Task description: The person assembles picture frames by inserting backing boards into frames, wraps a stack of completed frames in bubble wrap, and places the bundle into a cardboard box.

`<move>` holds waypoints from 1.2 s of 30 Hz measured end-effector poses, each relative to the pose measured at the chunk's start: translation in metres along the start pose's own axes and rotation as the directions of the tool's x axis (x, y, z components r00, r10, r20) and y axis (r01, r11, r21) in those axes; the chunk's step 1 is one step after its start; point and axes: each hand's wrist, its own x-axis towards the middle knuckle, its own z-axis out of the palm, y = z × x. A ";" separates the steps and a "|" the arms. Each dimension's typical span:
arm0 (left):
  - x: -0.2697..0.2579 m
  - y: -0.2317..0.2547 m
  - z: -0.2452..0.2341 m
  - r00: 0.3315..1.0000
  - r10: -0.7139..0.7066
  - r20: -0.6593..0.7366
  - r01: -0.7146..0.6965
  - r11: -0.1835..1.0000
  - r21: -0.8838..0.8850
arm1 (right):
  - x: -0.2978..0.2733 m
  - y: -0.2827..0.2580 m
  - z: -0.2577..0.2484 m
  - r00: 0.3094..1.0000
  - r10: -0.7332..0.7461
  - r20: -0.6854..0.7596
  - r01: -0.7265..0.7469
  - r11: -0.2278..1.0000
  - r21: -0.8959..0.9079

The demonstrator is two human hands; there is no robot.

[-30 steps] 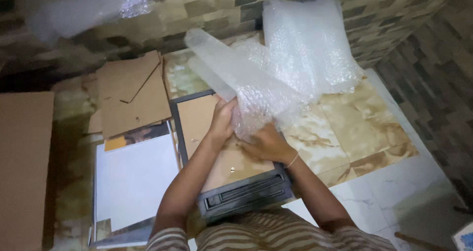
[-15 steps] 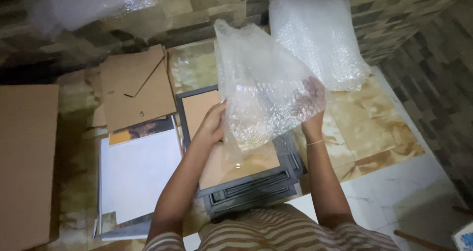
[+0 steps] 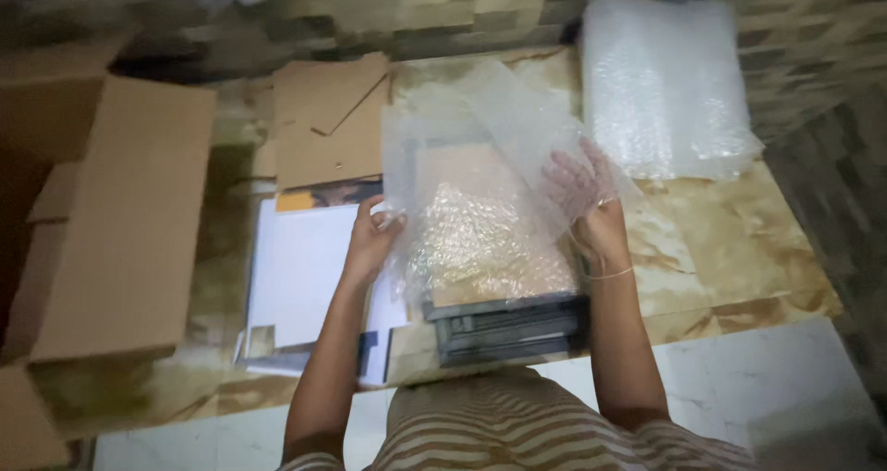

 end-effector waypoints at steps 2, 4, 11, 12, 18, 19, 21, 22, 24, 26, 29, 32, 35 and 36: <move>-0.010 0.000 -0.014 1.000 0.016 -0.022 -0.016 1.000 0.025 | -0.015 -0.012 0.027 0.991 -0.009 0.130 0.031 0.986 -0.165; -0.020 -0.002 -0.024 0.999 0.032 -0.037 -0.031 0.998 0.050 | -0.028 -0.018 0.053 0.967 -0.003 0.255 0.087 0.944 -0.319; -0.082 0.052 -0.031 0.997 0.059 -0.049 -0.041 0.952 0.304 | -0.067 0.038 0.109 0.860 0.086 0.503 0.279 0.746 -0.604; -0.090 0.064 -0.031 0.990 0.117 -0.072 -0.085 0.934 0.347 | -0.074 0.051 0.114 0.842 0.011 0.540 0.380 0.697 -0.608; -0.092 0.034 -0.045 0.985 0.029 0.171 -0.025 0.999 -0.025 | -0.095 0.270 -0.066 0.309 0.571 0.761 0.948 -0.124 -0.292; -0.091 0.027 -0.048 0.986 0.028 0.165 -0.024 0.999 -0.027 | -0.099 0.234 -0.027 0.303 0.573 0.762 0.950 -0.120 -0.288; -0.088 0.013 -0.051 0.998 0.002 0.064 -0.001 1.000 -0.015 | -0.112 0.138 0.039 0.320 0.379 0.868 0.765 -0.644 -0.001; -0.081 -0.002 -0.063 0.998 -0.002 0.064 0.003 1.000 -0.017 | -0.109 0.121 0.049 0.319 0.382 0.867 0.768 -0.641 0.000; -0.066 -0.032 -0.084 0.994 0.111 -0.019 -0.110 0.992 0.056 | -0.102 0.085 0.069 0.610 0.156 0.777 0.762 -0.383 -0.521; -0.061 -0.045 -0.109 0.995 0.076 -0.064 -0.066 0.987 0.149 | -0.102 0.053 0.094 0.805 0.062 0.590 0.593 -0.092 -0.800; -0.085 -0.006 -0.119 0.976 0.086 -0.199 -0.026 0.957 0.288 | -0.088 0.047 0.061 0.958 -0.024 0.286 0.287 0.093 -0.953; -0.121 0.032 -0.107 0.920 0.302 -0.249 -0.174 0.885 0.431 | -0.074 0.052 0.024 0.946 -0.248 0.210 0.157 -0.216 -0.964; -0.163 0.053 -0.087 0.920 0.390 -0.047 -0.284 0.744 0.604 | -0.074 0.032 0.025 0.949 -0.316 0.015 -0.084 -0.297 -0.951; -0.176 0.061 -0.079 0.951 0.293 0.099 -0.279 0.673 0.686 | -0.075 0.021 0.029 0.957 -0.234 -0.170 -0.224 -0.228 -0.948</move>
